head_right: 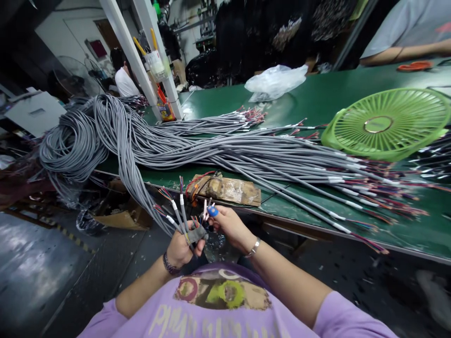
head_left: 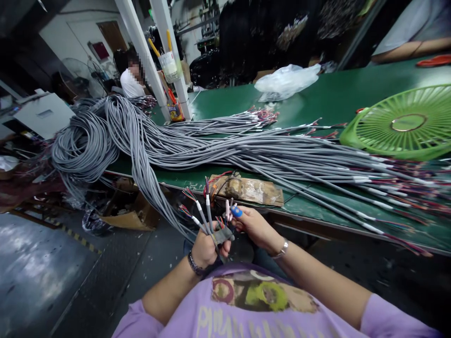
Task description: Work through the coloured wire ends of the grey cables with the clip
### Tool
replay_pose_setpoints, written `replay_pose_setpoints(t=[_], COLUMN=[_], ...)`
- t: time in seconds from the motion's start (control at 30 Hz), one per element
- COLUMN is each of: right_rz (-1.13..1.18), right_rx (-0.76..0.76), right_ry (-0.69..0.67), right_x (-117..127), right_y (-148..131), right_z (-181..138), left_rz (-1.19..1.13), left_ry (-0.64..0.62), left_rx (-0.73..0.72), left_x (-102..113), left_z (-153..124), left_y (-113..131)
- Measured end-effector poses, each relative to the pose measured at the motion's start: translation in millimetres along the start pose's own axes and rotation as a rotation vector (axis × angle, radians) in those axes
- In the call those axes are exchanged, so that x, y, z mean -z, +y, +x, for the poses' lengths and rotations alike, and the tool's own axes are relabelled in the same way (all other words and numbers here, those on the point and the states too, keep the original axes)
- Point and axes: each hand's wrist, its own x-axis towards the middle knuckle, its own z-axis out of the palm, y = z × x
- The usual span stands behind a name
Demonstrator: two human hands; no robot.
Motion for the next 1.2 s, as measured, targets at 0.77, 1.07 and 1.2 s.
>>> replay_pose_setpoints(t=[0.77,1.07,1.2], right_rz=[0.506,0.524,0.454], right_rx=[-0.133,-0.191,-0.087], right_ry=[0.054,-0.038,0.017], right_x=[-10.9,-5.8,-8.8], right_y=[13.2,9.4,6.3], right_z=[9.9,1.9,0.3], left_rz=[0.029,0.005,-0.026], left_ry=[-0.023,0.096,0.204], left_rx=[0.046,-0.073,-0.113], left_x=[7.2,0.4,-10.1], left_z=[11.1,-11.7,-10.3], left_y=[-5.9,-19.7,-20.5])
